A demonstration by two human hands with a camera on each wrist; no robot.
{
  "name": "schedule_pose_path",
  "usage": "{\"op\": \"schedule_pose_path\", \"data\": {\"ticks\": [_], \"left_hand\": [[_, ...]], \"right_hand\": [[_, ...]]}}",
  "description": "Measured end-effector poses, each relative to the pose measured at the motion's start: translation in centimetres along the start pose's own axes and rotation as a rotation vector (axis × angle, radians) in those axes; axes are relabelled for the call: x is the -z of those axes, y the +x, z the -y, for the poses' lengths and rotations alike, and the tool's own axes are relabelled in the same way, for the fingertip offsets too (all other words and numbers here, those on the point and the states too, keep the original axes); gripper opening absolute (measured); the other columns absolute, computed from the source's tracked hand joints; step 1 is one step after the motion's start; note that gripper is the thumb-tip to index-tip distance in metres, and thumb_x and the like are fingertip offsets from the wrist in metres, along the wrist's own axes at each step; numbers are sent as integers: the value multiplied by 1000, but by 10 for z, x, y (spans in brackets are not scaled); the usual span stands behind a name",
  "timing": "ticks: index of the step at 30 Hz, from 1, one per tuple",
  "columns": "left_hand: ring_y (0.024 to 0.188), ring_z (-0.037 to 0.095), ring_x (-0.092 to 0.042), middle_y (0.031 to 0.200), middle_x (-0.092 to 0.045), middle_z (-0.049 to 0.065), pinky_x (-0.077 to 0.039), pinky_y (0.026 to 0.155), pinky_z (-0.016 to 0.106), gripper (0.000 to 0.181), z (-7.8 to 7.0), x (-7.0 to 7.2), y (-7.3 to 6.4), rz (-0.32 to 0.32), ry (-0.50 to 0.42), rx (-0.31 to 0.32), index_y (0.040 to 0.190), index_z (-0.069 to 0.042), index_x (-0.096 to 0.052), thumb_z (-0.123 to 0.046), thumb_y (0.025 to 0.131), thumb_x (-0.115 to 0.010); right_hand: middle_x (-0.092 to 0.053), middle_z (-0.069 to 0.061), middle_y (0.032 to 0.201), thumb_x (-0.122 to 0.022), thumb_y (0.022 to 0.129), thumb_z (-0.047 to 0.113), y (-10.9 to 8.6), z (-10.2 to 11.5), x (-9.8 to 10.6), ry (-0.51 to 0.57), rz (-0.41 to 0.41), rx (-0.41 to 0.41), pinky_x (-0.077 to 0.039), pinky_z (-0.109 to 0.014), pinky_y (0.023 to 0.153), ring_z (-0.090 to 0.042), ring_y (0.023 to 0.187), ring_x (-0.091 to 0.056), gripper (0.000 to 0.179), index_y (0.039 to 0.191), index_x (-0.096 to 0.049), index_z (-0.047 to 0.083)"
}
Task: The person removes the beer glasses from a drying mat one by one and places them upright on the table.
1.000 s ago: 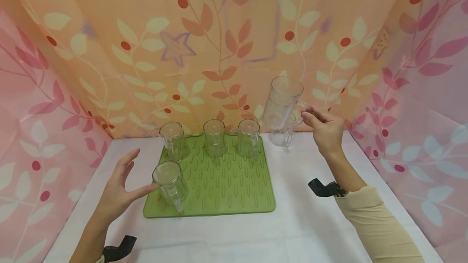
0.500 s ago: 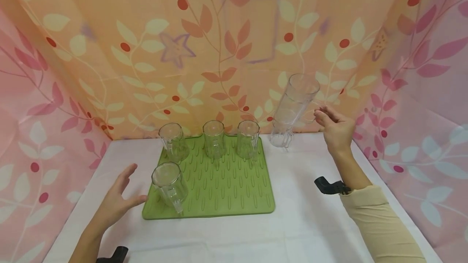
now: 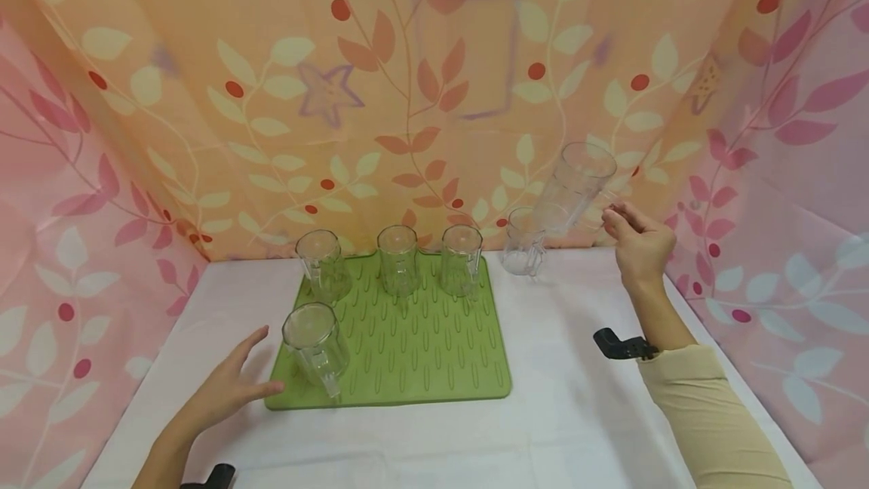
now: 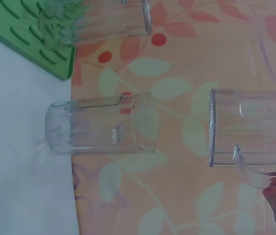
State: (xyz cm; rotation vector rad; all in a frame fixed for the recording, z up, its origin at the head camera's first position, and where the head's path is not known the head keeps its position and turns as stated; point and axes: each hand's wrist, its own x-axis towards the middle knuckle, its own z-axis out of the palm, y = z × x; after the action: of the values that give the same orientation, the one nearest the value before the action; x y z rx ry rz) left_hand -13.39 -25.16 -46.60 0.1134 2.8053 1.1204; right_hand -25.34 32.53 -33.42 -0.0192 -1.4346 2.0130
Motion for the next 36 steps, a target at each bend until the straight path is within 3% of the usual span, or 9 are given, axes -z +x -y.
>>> {"op": "schedule_pose_path", "data": {"ticks": [7,14,20,25,30,36], "left_hand": [[140,56,-23,153,-23,36,-28,107,72,109,6,-6,3,63,-1,19,154,-1,-18,-40,75,-82],[139,57,-23,152,-23,38,-27,109,70,108,11,-12,4,79,-2,12,152,4,-18,-37,75,-83],[139,57,-24,150,-25,39,-26,110,69,108,13,-15,5,88,-10,11,151,7,-19,-36,75,-83],[140,56,-23,151,-25,39,-26,112,67,109,12,-17,5,105,-4,47,150,10,-19,-39,76,-82],[140,56,-23,151,-25,39,-27,112,66,109,12,-19,5,122,15,78,149,12,-20,-42,76,-81],[140,56,-23,149,-27,39,-24,113,67,108,15,-21,6,125,3,49,147,15,-22,-40,75,-82]], "right_hand": [[-76,2,80,-75,79,-4,7,-6,11,-87,-50,-36,-56,-19,64,-6,68,-73,29,107,-72,-5],[-75,-2,77,-70,78,-15,10,-14,19,-1,-104,-40,-56,-21,62,-10,63,-73,31,107,-70,-8],[-74,-1,77,-72,78,-12,14,-21,29,-28,-142,-55,-56,-20,62,-9,62,-72,30,107,-71,-7],[-73,1,76,-74,78,-9,16,-26,37,-43,-186,-79,-56,-19,63,-7,61,-71,28,105,-74,-4],[-72,2,75,-72,79,-10,19,-31,43,-89,-217,-84,-55,-16,61,-6,59,-69,23,100,-75,-3],[-72,8,71,-73,78,-9,17,-44,50,-181,-218,-82,-54,-12,59,-2,58,-67,21,98,-76,-4]]}}
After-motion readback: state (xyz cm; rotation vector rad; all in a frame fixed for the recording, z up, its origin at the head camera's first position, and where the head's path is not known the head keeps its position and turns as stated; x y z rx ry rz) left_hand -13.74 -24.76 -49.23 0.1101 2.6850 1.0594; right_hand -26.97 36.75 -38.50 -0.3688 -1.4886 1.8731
